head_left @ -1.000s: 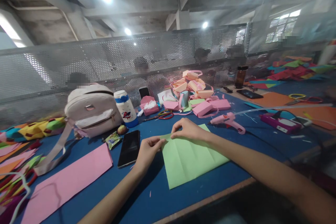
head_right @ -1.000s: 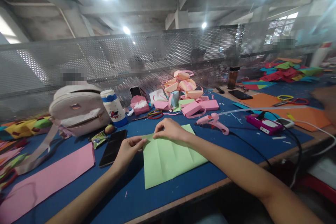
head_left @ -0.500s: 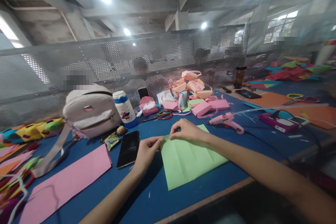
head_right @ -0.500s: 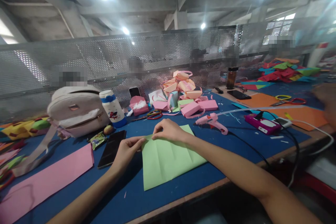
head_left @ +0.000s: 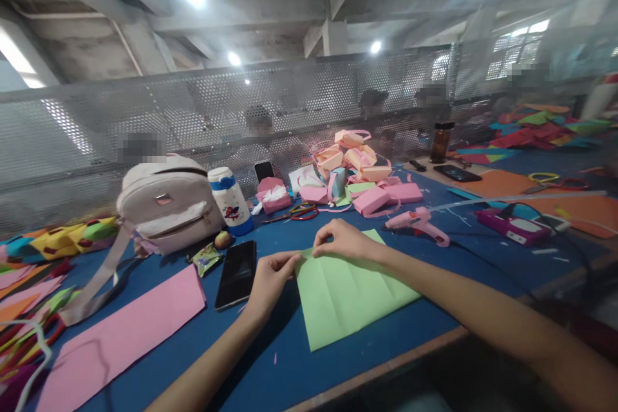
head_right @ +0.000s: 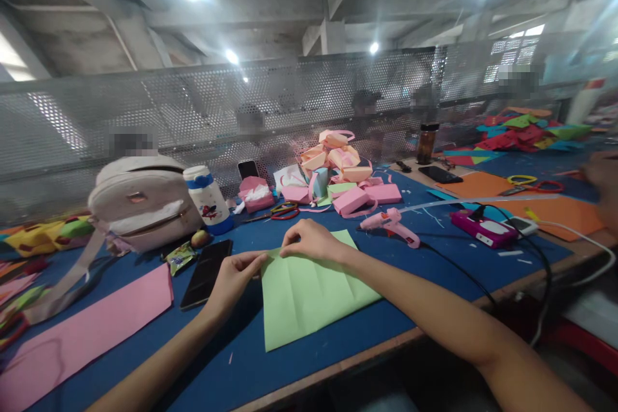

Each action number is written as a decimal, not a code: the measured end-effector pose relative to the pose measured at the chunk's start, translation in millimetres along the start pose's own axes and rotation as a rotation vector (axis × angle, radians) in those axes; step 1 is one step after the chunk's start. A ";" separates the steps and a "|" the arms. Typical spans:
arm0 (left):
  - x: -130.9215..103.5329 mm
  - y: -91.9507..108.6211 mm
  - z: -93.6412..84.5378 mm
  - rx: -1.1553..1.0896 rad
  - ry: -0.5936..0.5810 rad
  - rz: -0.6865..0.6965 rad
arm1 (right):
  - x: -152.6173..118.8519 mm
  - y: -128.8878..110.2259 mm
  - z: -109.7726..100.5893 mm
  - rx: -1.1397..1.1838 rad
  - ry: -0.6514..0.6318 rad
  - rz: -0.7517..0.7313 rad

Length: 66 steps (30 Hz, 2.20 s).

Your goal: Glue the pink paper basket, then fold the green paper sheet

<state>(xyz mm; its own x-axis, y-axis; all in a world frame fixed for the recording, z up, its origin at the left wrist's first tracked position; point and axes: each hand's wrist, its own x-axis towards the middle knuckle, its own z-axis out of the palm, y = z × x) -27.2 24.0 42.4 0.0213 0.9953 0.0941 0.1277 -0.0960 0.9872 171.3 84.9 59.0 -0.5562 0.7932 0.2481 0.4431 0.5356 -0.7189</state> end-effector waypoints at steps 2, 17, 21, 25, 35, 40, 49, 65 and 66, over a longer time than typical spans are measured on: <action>0.2 -0.4 -0.3 0.003 -0.002 -0.001 | 0.0 0.4 0.2 0.000 -0.004 -0.001; 3.2 -7.8 -2.2 0.057 -0.056 0.006 | -1.5 -0.7 2.7 -0.068 -0.019 0.016; 5.7 -12.4 -2.8 0.090 -0.104 -0.006 | -2.3 2.0 8.6 -0.123 -0.045 0.020; 8.2 -16.6 -5.6 0.103 -0.125 -0.021 | -2.5 7.1 15.7 -0.138 -0.060 0.006; 14.7 -26.2 -12.7 0.142 -0.146 -0.059 | 7.7 24.8 11.2 -0.107 -0.041 0.041; 15.1 -26.1 -13.1 0.150 -0.146 -0.058 | 9.1 27.6 10.0 -0.044 -0.049 0.031; 11.9 -18.5 -11.6 0.144 -0.103 -0.004 | 8.6 28.3 9.1 0.034 -0.025 0.029; 6.9 -15.8 -10.9 0.444 -0.103 0.140 | 23.0 13.8 12.1 -0.301 -0.319 -0.097; 6.9 -15.4 -10.6 0.442 -0.098 0.144 | 23.6 13.9 12.2 -0.311 -0.342 -0.102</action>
<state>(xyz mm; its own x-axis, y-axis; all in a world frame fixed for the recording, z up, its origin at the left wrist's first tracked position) -39.5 32.4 29.3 0.1608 0.9681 0.1921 0.5258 -0.2488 0.8134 155.8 107.5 47.0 -0.7840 0.6194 0.0418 0.5352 0.7085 -0.4601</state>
